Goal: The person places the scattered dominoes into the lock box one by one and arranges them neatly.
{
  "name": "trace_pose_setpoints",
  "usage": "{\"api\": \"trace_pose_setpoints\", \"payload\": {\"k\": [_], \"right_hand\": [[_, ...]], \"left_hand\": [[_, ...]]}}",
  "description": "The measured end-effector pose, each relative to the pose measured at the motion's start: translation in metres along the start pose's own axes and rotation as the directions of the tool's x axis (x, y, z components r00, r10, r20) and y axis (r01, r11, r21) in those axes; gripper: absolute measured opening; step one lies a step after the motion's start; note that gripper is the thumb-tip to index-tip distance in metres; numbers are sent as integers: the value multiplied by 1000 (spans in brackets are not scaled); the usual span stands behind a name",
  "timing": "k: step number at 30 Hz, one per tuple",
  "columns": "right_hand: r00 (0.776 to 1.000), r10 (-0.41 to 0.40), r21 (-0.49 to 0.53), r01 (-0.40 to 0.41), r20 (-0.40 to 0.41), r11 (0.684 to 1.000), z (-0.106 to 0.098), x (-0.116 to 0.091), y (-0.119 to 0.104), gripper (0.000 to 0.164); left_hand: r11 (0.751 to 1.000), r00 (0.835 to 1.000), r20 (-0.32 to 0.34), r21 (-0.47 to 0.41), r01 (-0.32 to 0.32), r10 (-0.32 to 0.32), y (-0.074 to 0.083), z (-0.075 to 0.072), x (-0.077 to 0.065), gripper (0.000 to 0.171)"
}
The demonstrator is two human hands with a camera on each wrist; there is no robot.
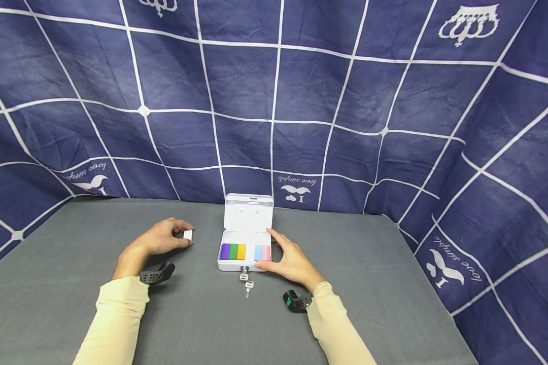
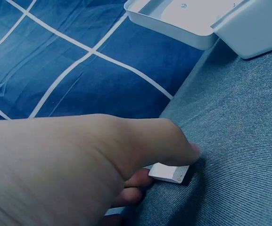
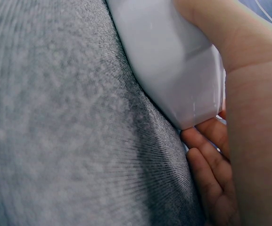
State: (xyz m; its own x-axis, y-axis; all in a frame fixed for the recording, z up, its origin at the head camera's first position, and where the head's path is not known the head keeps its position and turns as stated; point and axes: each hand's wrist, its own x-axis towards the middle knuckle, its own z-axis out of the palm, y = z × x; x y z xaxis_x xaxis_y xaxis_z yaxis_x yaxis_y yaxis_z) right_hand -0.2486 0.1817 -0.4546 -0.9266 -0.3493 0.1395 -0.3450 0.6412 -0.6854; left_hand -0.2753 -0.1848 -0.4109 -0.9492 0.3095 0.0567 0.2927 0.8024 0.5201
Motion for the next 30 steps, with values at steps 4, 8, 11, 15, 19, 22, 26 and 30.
{"api": "trace_pose_setpoints", "payload": {"k": [4,8,11,15,19,22,26,30], "right_hand": [[1000,-4,-1,4,-1,1000,0,0,0,93],[1000,-5,-1,5,-2,1000,-1,0,-1,93],[1000,-3,1,3,-2,1000,-1,0,-1,93],[1000,-2,1,2,1,1000,-2,-1,-1,93],[1000,-2,-1,2,4,1000,-1,-1,-1,93],[1000,-2,-2,2,4,1000,-1,0,-1,93],[1000,-2,-3,2,4,1000,-1,0,0,93],[1000,-1,-8,1,2,1000,-1,0,0,93]], "left_hand": [[1000,999,-28,-10,-17,17,-1,0,1,40],[1000,999,-45,-21,-1,0,0,0,1,45],[1000,999,-43,-20,5,-6,1,0,1,46],[1000,1000,-23,-10,20,-20,2,-1,0,44],[1000,999,-19,-13,28,-28,2,-1,-1,45],[1000,999,-31,-14,8,-8,2,-2,-1,44],[1000,999,-33,-12,3,-4,3,-3,-1,44],[1000,1000,-24,-15,10,-10,5,-3,0,44]]}}
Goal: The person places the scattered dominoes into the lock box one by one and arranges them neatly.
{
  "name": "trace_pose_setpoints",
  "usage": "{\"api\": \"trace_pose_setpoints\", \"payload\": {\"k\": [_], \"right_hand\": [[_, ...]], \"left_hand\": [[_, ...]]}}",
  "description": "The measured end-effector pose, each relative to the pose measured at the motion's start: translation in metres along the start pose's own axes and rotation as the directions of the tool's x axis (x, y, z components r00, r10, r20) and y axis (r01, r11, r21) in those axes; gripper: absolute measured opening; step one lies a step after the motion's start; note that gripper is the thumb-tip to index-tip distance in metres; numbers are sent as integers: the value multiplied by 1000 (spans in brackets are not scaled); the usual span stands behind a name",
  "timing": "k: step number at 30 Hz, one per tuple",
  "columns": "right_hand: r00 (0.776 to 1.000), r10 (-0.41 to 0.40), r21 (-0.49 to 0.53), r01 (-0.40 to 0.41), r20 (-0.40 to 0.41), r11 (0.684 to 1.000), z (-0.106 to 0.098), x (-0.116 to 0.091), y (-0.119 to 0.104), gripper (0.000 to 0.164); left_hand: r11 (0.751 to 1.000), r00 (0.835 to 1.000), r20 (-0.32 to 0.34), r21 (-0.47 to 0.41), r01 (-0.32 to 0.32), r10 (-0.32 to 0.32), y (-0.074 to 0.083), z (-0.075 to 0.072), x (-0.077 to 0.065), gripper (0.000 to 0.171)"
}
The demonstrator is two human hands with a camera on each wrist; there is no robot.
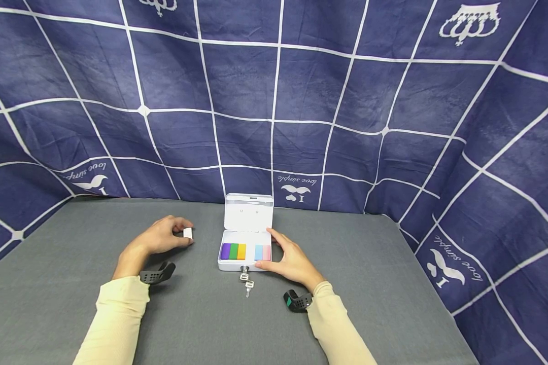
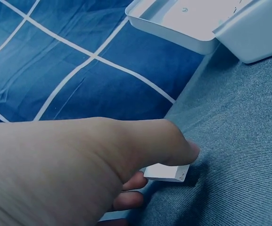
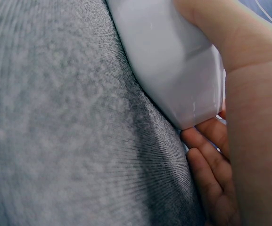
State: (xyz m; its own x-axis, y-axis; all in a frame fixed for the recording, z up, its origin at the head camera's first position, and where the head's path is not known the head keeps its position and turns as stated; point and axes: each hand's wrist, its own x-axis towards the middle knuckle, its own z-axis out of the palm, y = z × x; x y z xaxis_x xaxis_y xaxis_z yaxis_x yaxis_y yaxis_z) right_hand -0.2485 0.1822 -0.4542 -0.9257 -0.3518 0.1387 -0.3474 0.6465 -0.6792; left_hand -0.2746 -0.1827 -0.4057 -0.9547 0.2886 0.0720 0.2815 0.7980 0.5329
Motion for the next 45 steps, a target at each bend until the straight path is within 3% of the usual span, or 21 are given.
{"api": "trace_pose_setpoints", "payload": {"k": [10,15,24,45], "right_hand": [[1000,-1,1,1,-2,1000,0,0,0,93],[1000,5,0,-5,-2,1000,0,0,0,93],[1000,4,-4,-4,-3,1000,0,0,0,93],[1000,1,6,-2,3,1000,-1,0,-1,94]], "left_hand": [[998,997,-50,11,-59,60,3,-1,3,43],[999,995,-86,0,-53,52,4,-2,4,43],[998,994,-87,-9,-61,61,7,-3,7,40],[983,973,-169,-63,-172,159,26,-10,4,38]]}}
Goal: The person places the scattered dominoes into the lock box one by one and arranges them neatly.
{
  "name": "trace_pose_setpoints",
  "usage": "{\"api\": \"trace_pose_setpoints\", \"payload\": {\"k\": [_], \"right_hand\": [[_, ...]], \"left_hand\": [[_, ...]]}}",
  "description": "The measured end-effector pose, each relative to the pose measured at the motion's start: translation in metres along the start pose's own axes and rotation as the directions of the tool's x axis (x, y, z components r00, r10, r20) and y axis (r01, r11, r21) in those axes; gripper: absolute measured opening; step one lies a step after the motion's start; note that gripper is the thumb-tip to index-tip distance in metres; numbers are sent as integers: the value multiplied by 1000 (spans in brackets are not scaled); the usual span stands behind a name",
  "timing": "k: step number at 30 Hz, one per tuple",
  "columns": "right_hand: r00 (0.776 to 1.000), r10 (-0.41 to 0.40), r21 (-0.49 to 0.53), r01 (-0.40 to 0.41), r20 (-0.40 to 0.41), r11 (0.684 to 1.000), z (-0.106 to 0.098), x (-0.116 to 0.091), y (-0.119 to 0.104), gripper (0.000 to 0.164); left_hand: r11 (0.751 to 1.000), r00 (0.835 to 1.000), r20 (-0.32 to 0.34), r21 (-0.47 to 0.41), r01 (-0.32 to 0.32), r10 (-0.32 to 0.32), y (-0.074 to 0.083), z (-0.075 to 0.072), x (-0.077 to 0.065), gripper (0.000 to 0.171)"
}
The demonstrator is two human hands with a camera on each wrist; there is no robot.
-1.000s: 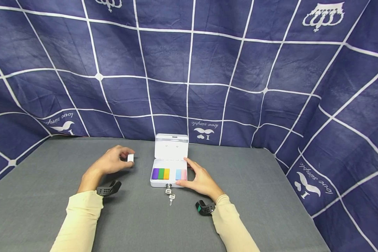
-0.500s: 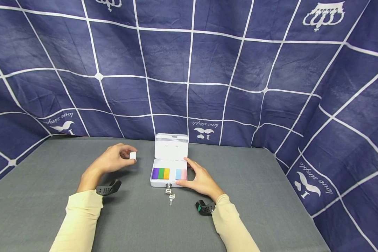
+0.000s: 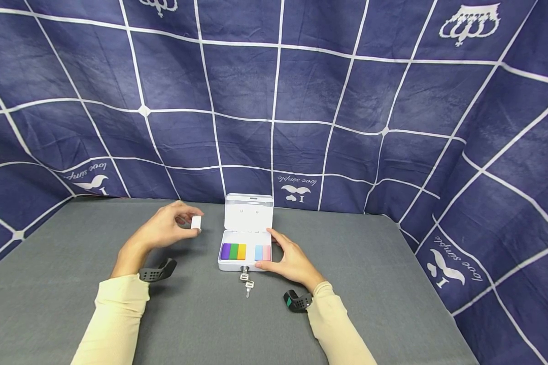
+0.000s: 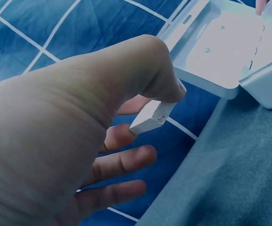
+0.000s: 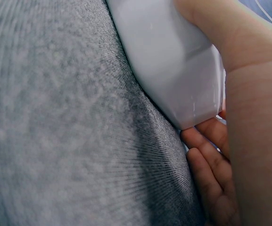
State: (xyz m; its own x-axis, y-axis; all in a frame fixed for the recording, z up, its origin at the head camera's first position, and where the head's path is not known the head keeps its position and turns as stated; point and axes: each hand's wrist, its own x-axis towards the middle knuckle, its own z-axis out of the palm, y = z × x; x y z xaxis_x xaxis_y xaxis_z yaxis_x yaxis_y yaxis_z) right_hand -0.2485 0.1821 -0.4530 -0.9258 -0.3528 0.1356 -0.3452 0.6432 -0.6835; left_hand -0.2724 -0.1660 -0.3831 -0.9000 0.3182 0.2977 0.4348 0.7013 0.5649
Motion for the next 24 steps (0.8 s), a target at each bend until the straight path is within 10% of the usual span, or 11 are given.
{"api": "trace_pose_setpoints", "payload": {"k": [24], "right_hand": [[1000,4,10,-4,-6,1000,0,0,-1,93]], "left_hand": [[996,996,49,-55,-67,70,23,2,5,35]]}}
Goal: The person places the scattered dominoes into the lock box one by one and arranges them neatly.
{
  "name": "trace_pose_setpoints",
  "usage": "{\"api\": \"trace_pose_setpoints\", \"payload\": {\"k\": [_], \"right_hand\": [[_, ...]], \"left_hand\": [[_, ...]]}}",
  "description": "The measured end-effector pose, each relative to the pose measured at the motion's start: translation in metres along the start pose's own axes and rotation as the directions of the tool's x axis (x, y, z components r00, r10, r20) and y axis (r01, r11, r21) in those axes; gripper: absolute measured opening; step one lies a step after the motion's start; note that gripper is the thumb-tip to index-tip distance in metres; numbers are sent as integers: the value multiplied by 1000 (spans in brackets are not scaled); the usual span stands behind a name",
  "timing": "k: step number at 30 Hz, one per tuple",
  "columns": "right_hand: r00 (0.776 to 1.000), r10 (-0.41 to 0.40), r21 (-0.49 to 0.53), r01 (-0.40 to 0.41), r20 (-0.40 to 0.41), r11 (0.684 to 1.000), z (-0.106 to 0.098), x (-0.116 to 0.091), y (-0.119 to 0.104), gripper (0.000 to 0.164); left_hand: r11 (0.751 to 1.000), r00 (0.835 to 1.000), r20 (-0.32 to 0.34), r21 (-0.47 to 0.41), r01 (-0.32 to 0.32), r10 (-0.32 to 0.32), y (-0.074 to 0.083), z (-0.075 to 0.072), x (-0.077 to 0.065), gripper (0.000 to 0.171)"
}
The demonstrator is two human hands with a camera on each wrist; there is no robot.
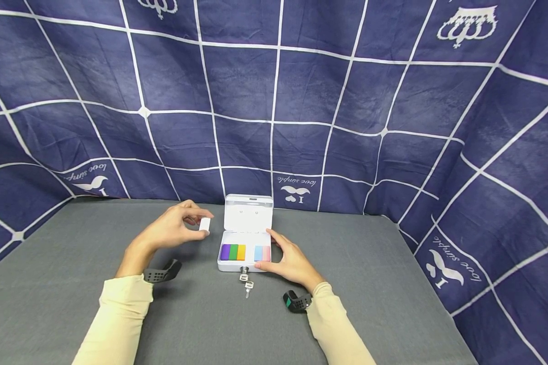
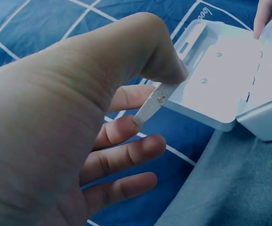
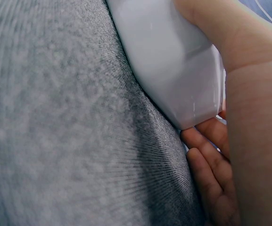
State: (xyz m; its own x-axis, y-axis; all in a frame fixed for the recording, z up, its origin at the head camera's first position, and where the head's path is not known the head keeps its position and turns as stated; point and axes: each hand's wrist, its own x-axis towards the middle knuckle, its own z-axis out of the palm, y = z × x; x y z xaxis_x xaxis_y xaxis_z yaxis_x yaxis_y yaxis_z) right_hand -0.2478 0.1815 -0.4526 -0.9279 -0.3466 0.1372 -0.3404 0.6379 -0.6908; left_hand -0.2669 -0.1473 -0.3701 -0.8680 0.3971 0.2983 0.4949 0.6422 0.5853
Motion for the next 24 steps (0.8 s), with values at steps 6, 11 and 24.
{"api": "trace_pose_setpoints", "payload": {"k": [6,11,24], "right_hand": [[1000,-1,-5,1,-3,1000,0,0,0,93],[1000,4,-8,-4,-2,1000,0,0,0,93],[1000,4,-15,-4,2,1000,0,0,1,94]], "left_hand": [[999,999,-11,2,-40,40,5,0,2,34],[998,998,-10,-4,-65,65,9,1,3,34],[997,997,-1,-7,-76,76,16,5,5,36]]}}
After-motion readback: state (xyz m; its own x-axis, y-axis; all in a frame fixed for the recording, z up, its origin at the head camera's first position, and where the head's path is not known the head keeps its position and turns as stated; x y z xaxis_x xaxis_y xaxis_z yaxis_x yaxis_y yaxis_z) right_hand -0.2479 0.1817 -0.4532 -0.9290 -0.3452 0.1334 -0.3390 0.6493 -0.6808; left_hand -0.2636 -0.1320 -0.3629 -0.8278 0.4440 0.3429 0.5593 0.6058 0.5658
